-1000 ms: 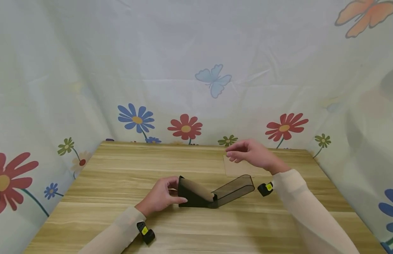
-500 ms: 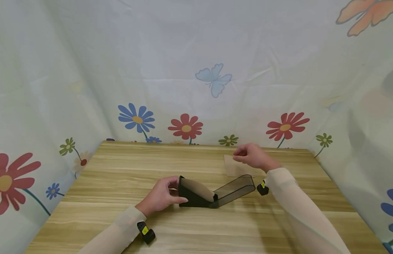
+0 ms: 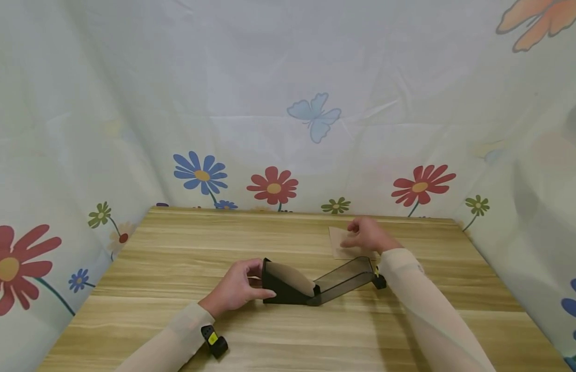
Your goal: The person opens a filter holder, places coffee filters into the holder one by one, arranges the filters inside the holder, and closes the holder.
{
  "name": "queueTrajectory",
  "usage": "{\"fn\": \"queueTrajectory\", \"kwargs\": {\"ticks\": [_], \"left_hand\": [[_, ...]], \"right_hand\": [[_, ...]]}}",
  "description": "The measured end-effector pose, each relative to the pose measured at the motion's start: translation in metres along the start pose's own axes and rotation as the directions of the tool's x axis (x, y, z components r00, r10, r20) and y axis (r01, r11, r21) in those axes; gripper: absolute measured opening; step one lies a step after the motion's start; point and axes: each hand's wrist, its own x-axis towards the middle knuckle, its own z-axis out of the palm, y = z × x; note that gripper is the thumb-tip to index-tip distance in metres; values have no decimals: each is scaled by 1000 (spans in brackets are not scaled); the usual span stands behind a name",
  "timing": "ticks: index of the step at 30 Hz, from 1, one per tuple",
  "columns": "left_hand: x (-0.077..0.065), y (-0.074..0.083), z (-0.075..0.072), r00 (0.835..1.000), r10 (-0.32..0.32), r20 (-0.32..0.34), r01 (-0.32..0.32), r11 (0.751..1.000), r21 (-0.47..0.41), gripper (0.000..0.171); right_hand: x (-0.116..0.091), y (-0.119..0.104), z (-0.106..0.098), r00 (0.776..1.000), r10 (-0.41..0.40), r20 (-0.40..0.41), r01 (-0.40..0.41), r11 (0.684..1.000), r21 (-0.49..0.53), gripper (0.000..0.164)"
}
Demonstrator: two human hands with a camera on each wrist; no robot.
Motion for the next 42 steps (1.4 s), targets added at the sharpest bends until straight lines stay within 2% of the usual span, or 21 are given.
{"fn": "queueTrajectory", "kwargs": {"ticks": [4,8,12,22,34,42], "left_hand": [[0,0,0,1000,5,6,-5,1000,-9,33],[-1,1,0,1000,-5,6,5,1000,-17,33],[0,1,0,1000,-10,6,10,1000,-23,34],[0,0,0,1000,-12,6,12,1000,-14,34],[0,-2,0,1000,1,4,-1,1000,-3,33],[0,-2,-1,1000,-17,1,17,1000,-8,34]], "right_hand": [[2,2,4,998,56,32,-55,998,-43,80],[4,4,8,992,118,37,-116,991,-62,89],[3,6,10,989,148,17,-147,987,-72,88],[7,8,16,986,164,-29,-166,980,-109,81],[4,5,18,975,212,-68,-217,974,-69,85],[4,0,19,968,234,-90,-237,971,-33,89]]}}
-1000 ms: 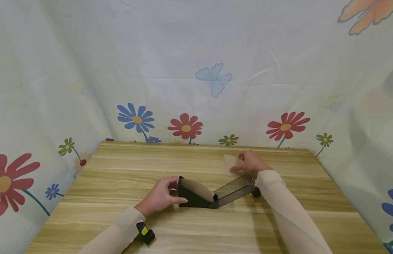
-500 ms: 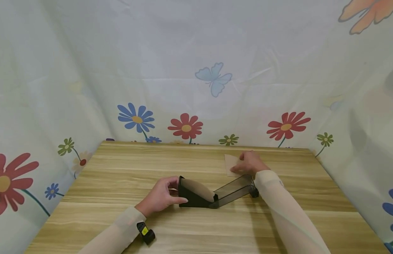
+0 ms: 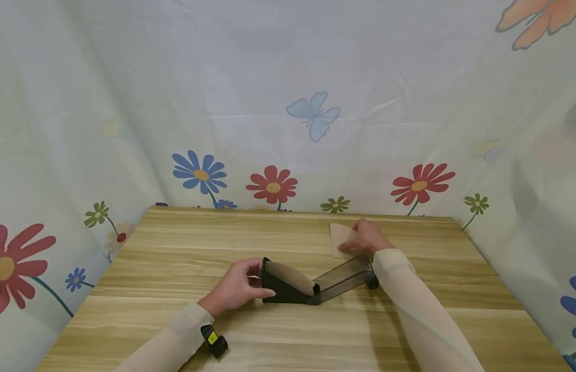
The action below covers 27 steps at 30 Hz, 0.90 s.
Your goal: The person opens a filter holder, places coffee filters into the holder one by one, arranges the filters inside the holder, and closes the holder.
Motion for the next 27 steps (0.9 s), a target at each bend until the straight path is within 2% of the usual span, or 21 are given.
{"fn": "queueTrajectory", "kwargs": {"ticks": [4,14,18,23,27], "left_hand": [[0,1,0,1000,-3,-4,3,1000,3,33],[-1,4,1,1000,-4,-11,4,1000,17,33],[-1,4,1,1000,-3,-15,3,1000,25,33],[-1,3,1,1000,3,-12,-3,1000,22,32],[-1,1,0,1000,9,-9,-9,1000,24,32]], "right_hand": [[0,-1,0,1000,-7,10,7,1000,7,91],[6,2,-2,999,-29,27,29,1000,-3,81],[3,2,-3,999,-32,20,31,999,45,66],[2,2,-2,1000,-7,12,6,996,87,40],[1,2,-5,999,-52,3,52,994,94,23]]}}
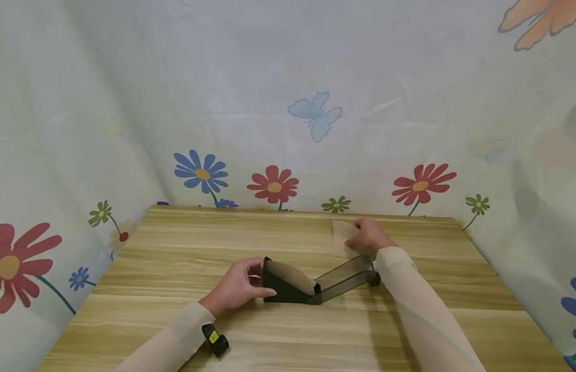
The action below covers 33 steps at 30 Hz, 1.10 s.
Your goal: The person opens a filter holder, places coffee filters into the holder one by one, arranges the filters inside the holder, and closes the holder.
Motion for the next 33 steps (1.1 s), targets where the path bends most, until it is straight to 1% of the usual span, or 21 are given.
{"fn": "queueTrajectory", "kwargs": {"ticks": [2,4,6,8,10,13,16,18,22,28,33], "left_hand": [[0,0,0,1000,0,1,0,1000,-1,32],[0,1,0,1000,-7,0,7,1000,-3,32],[0,3,0,1000,-15,0,15,1000,-10,32],[0,5,0,1000,-22,0,22,1000,-13,32],[0,5,0,1000,-28,1,28,1000,-15,32],[0,4,0,1000,-27,4,28,1000,-14,32],[0,4,0,1000,-26,7,26,1000,-12,32],[0,3,-1,1000,-30,6,30,999,-9,33],[0,3,-1,999,-37,4,37,999,-3,33],[0,3,0,1000,-23,5,23,1000,-11,32],[1,3,0,1000,-7,0,7,1000,1,31]], "right_hand": [[-3,-1,-3,1000,-17,5,17,1000,24,20],[-9,-5,-5,1000,-18,22,16,998,65,22],[-15,-10,-9,999,-4,43,0,995,101,28],[-20,-14,-15,997,3,72,-10,994,108,33],[-21,-16,-19,996,-14,87,5,995,100,33],[-14,-8,-21,995,-48,92,42,997,65,35],[-5,2,-21,993,-80,85,75,995,59,41],[-1,6,-22,993,-84,88,78,995,66,46],[6,10,-25,990,-88,106,79,993,82,48],[6,10,-33,987,-131,92,122,987,102,51],[2,7,-42,985,-143,95,129,981,145,50]]}}
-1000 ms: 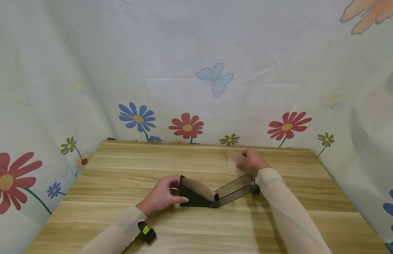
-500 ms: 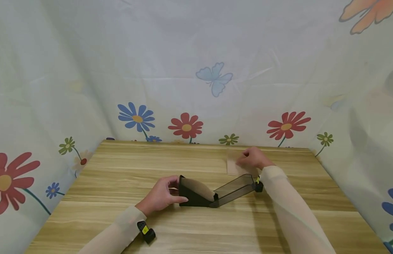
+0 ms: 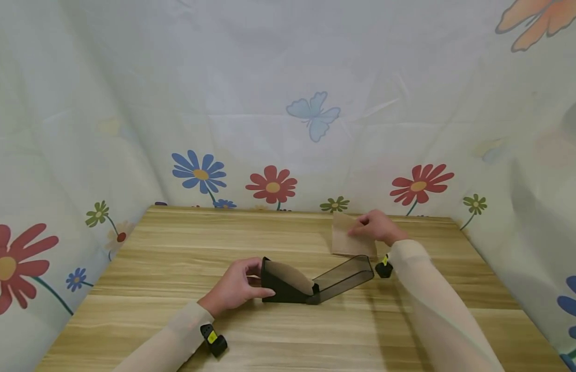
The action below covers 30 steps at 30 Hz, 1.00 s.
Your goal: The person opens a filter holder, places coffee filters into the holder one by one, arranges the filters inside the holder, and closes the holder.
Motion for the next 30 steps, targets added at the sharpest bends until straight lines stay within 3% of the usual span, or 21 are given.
{"fn": "queueTrajectory", "kwargs": {"ticks": [21,30], "left_hand": [[0,-1,0,1000,-5,4,5,1000,-15,33],[-1,-1,0,1000,-4,7,4,1000,-17,32]], "right_hand": [[-41,-45,-28,997,-59,-46,60,998,34,55],[-59,-68,-33,994,-97,-48,97,995,3,43]]}}
